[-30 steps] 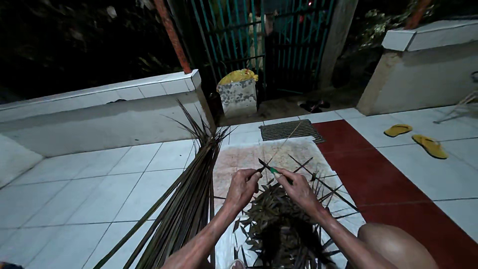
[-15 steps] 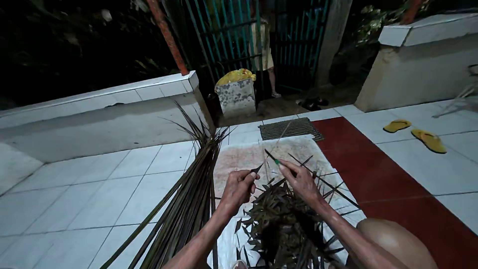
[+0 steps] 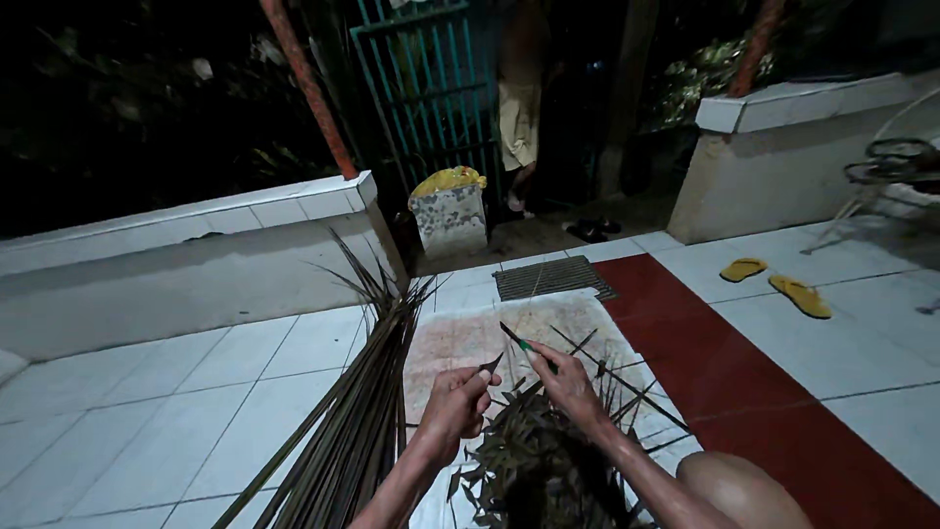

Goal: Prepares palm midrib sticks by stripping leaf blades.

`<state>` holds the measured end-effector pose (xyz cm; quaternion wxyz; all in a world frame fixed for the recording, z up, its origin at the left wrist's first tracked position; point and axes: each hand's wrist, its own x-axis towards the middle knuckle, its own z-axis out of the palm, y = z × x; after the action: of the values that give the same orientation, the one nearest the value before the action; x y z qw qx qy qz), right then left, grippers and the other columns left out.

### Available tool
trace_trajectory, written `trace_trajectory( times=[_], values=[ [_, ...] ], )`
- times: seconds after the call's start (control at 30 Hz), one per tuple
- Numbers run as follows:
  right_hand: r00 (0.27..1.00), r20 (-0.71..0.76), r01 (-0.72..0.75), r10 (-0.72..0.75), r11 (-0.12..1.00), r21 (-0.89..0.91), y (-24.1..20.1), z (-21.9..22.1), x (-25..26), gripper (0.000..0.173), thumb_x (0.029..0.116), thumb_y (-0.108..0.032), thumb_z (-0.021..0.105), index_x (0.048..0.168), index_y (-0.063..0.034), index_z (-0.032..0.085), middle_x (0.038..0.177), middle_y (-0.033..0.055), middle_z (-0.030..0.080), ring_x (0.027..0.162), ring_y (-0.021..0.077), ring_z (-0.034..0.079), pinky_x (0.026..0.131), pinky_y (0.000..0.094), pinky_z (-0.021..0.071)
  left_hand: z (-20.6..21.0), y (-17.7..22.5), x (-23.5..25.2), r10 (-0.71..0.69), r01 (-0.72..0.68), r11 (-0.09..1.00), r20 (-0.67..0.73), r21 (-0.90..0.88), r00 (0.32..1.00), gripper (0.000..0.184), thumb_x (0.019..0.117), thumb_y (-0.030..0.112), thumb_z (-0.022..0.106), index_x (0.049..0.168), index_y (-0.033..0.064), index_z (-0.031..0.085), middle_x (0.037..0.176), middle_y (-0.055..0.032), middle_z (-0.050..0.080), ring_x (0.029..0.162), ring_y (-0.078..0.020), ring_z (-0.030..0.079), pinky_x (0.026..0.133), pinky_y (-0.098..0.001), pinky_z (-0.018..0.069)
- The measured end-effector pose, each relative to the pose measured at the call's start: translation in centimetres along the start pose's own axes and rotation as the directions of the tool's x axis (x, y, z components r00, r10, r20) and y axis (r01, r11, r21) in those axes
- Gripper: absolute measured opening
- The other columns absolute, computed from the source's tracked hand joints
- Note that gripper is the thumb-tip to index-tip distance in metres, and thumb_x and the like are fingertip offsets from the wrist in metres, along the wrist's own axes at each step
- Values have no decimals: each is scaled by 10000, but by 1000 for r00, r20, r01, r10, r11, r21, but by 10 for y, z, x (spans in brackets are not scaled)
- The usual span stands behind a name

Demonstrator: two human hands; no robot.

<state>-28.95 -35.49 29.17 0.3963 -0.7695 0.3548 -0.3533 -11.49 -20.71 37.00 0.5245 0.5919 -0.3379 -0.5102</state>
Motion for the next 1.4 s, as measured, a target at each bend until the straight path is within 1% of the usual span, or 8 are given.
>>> trace_trajectory(
  times=[0.13,0.3,0.53,0.73,0.97,1.13,1.3,1.4],
  values=[
    [1000,-25,12,-12,1000,8,-2,-2,-4,376,1058,-396,517,1329,-214,705,900,20,724,736,122,648,715,369,557,-5,-5,3,102,-93,975,-36,201,994,299,1089,219,497,1112,17,716,625,-34,546,424,-92,391,387,-241,329],
    [985,165,53,-56,998,22,-13,2,-15,389,1054,-442,510,1323,-243,710,927,2,733,769,113,663,745,375,565,-9,-12,7,280,-206,771,-31,603,959,301,1080,235,490,1053,78,746,648,-2,617,503,-101,546,486,-276,472],
    [998,24,-62,64,995,-75,-9,-9,-6,406,1067,-390,501,1348,-163,687,963,83,732,825,209,682,796,454,562,-8,-14,4,325,-245,652,27,718,945,325,1085,271,485,1097,79,747,721,-18,656,592,-124,606,603,-329,542],
    [994,-95,-44,48,998,40,5,-7,-4,397,1082,-363,476,1318,-124,688,823,38,658,667,135,584,648,352,516,-12,-11,6,308,-246,749,5,615,951,326,1090,249,462,1075,66,731,671,-1,628,529,-96,563,515,-269,488],
    [995,53,-94,84,974,206,2,-2,-7,407,1098,-397,424,1313,-167,682,731,-21,571,570,97,496,523,285,438,-9,-6,5,134,-129,974,-14,186,991,335,1112,228,426,1161,-3,663,657,-40,573,455,-89,422,414,-230,338],
    [998,42,-62,56,989,138,1,0,-7,396,1082,-407,474,1313,-165,686,793,2,630,638,110,562,600,308,497,-5,-5,4,63,-61,997,52,-41,997,337,1125,228,337,1247,13,566,692,-40,552,470,-88,439,421,-225,365],
    [813,481,-212,330,935,-283,16,-14,-3,422,1085,-372,485,1286,-51,671,1119,193,702,1026,333,680,960,564,511,-4,-5,9,70,-63,995,86,-79,994,373,1134,230,310,1300,-3,549,816,-109,638,586,-159,582,533,-288,512],
    [826,467,-234,316,946,-226,13,-21,-4,450,1107,-381,421,1160,-15,678,947,153,674,848,269,643,823,499,521,-7,-6,14,94,-93,996,46,-16,995,341,1108,233,458,1306,15,629,914,-132,680,696,-191,635,616,-321,556]
  ],
)
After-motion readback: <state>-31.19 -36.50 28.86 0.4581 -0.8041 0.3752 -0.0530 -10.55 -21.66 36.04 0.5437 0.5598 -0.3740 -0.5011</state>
